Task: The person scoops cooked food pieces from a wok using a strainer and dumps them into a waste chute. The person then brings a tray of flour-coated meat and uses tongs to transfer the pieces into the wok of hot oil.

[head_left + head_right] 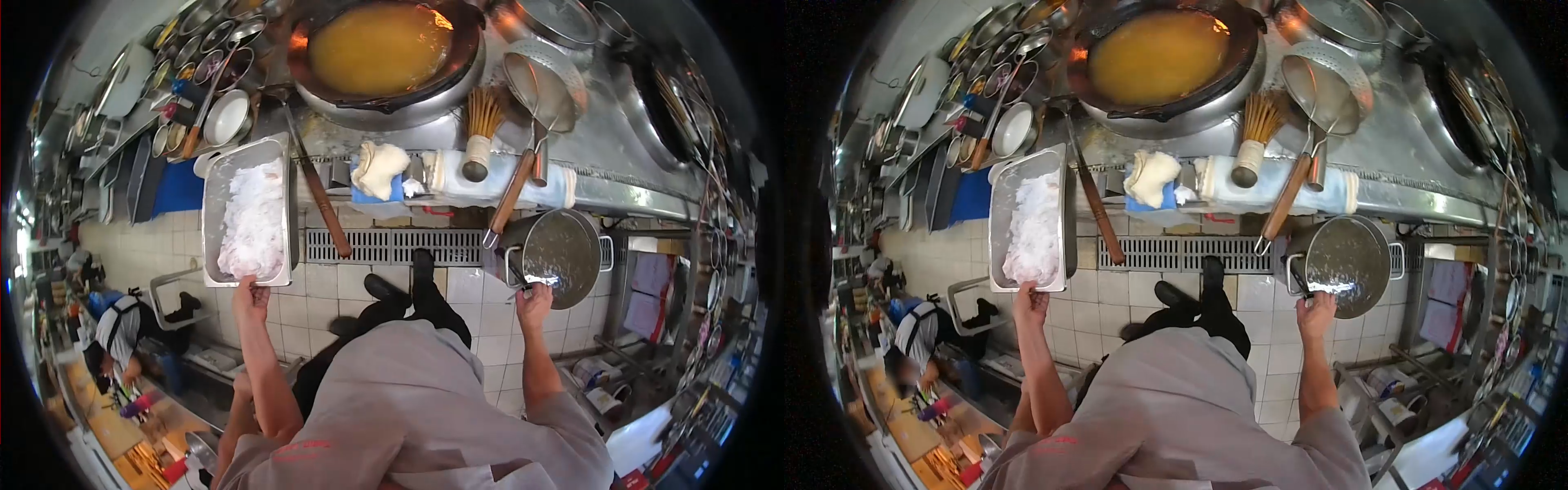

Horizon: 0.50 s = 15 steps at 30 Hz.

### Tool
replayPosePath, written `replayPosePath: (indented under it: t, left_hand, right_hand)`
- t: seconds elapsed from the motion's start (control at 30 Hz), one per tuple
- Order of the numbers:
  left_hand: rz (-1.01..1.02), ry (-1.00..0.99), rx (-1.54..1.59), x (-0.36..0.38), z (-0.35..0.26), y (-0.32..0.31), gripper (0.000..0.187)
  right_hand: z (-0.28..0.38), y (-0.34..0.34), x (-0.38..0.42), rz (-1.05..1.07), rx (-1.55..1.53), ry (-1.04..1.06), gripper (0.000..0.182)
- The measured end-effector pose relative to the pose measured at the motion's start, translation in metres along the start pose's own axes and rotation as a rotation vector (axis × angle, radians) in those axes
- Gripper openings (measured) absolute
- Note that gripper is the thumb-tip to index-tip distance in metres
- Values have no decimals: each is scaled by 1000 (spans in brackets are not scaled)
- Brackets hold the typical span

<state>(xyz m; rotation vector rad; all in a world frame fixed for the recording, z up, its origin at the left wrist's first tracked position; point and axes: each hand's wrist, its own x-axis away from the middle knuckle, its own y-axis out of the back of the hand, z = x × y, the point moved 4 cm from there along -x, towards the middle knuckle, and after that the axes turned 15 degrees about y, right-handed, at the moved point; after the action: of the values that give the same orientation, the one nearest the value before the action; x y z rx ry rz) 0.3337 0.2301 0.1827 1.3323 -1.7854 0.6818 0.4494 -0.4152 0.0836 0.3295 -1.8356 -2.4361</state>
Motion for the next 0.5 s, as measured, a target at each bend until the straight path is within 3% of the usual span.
replayPosePath:
  t: [0.1, 0.23, 0.3, 0.4, 0.5]
  left_hand:
    - [98, -5, 18, -7, -1, 4, 10]
    - [223, -12, 12, -2, -1, 6, 13]
    - [254, -43, 15, 8, -1, 0, 13]
    - [263, -23, -11, 12, -1, -1, 15]
    - [255, -5, -26, 7, 0, 0, 15]
  right_hand:
    - [-4, 39, 7, -105, -323, -253, 26]
    - [17, 168, -21, -206, -392, -89, 28]
    - [16, 220, -30, -249, -686, -348, 27]
    - [27, 298, -37, -504, -705, -281, 23]
    - [57, 352, -17, -925, -720, -290, 26]
